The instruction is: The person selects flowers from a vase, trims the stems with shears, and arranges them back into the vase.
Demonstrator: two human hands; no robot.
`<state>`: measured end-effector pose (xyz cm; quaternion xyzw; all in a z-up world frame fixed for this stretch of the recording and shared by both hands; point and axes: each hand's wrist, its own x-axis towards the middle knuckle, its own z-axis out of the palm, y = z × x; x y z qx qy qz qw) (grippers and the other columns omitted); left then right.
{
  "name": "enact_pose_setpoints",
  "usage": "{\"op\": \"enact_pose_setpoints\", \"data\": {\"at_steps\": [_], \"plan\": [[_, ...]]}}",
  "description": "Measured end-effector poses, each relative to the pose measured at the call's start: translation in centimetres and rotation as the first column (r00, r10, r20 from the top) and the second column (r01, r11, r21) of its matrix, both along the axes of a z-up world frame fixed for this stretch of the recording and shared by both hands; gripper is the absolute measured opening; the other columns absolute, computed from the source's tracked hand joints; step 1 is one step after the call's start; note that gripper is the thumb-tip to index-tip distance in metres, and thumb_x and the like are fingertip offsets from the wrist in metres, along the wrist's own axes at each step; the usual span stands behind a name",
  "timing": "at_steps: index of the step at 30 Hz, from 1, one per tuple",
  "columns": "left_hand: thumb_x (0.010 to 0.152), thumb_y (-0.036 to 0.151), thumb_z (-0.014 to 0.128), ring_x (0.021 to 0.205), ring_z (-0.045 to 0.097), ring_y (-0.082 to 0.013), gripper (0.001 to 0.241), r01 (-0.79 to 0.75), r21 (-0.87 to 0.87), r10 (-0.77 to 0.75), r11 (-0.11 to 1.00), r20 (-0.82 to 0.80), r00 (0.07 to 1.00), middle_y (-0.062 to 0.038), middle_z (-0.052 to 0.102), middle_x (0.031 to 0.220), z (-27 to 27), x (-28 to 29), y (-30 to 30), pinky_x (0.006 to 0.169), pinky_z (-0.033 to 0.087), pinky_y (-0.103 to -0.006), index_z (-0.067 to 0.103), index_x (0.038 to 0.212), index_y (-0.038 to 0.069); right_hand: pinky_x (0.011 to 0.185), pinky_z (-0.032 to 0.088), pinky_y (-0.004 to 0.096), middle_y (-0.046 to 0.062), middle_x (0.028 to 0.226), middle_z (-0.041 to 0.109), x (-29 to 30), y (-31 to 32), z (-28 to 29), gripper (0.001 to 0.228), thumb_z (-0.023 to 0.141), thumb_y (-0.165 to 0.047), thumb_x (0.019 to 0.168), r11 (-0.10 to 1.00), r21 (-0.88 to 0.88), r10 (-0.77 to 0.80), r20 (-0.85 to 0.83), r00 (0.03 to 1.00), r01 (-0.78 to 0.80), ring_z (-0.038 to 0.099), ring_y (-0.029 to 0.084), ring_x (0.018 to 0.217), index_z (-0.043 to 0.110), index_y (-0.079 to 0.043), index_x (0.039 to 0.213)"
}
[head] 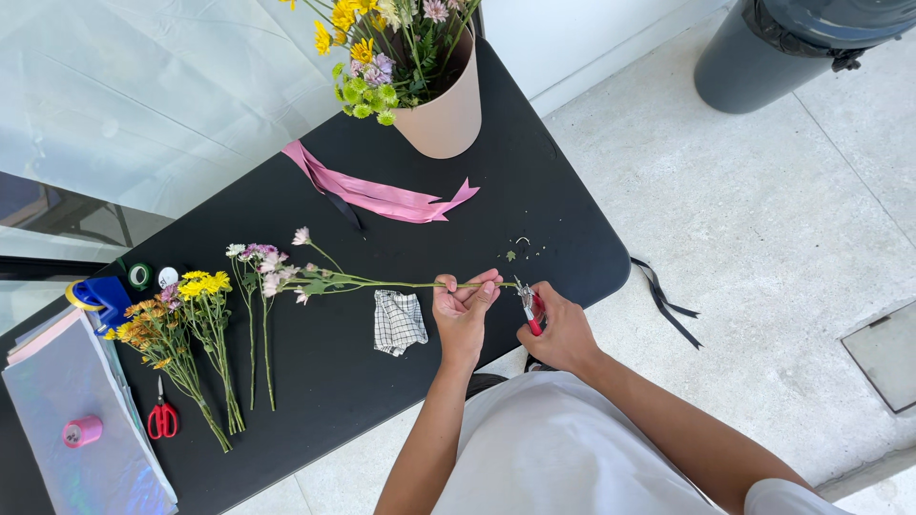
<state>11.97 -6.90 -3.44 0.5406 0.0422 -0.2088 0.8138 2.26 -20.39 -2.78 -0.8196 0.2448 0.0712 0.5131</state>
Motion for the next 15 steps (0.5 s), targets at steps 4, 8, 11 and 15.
{"op": "enact_pose_setpoints", "data": {"at_steps": [4,8,11,15], "plan": [[0.092,-0.003,0.071,0.098,0.077,-0.0222,0.047,-0.027,-0.056,0.028,0.998,0.027,0.999,-0.027,0.075,0.113,-0.2,-0.3,-0.9,0.085,0.064,-0.0307,0.029,0.100,0.016,0.070,0.057,0.041,0.017,0.082,0.068,-0.1,0.6,0.6,0.045,0.070,-0.021,0.072,0.995,-0.093,-0.047,-0.025,0.999,0.044,0.072,0.034,0.076,0.063,-0.007,0.114],[0.092,-0.003,0.070,0.099,0.077,-0.0229,0.047,-0.045,-0.071,0.046,0.997,0.013,0.999,-0.027,0.075,0.113,-1.1,-0.5,-1.3,0.085,0.065,-0.0305,0.028,0.100,0.017,0.068,0.057,0.044,0.015,0.080,0.066,-0.1,0.9,0.1,0.044,0.068,-0.023,0.072,0.988,-0.138,-0.073,-0.021,0.997,0.069,0.071,0.035,0.074,0.062,-0.006,0.112],[0.093,-0.002,0.071,0.098,0.077,-0.0217,0.047,-0.052,-0.047,0.053,0.998,0.017,0.998,-0.027,0.075,0.112,-0.5,-0.9,-1.5,0.084,0.065,-0.0300,0.028,0.099,0.016,0.069,0.057,0.044,0.014,0.079,0.067,0.0,1.1,-0.7,0.045,0.068,-0.026,0.071,0.990,-0.116,-0.084,-0.039,0.996,0.079,0.072,0.035,0.075,0.062,-0.009,0.112],[0.094,0.000,0.070,0.099,0.076,-0.0207,0.046,-0.054,-0.025,0.054,0.998,0.012,0.998,-0.026,0.075,0.113,-0.6,-1.1,-1.8,0.085,0.065,-0.0290,0.029,0.100,0.017,0.069,0.057,0.045,0.015,0.080,0.068,0.4,1.1,-0.5,0.045,0.069,-0.026,0.072,0.989,-0.121,-0.084,-0.032,0.996,0.080,0.072,0.037,0.076,0.062,-0.008,0.112]]}}
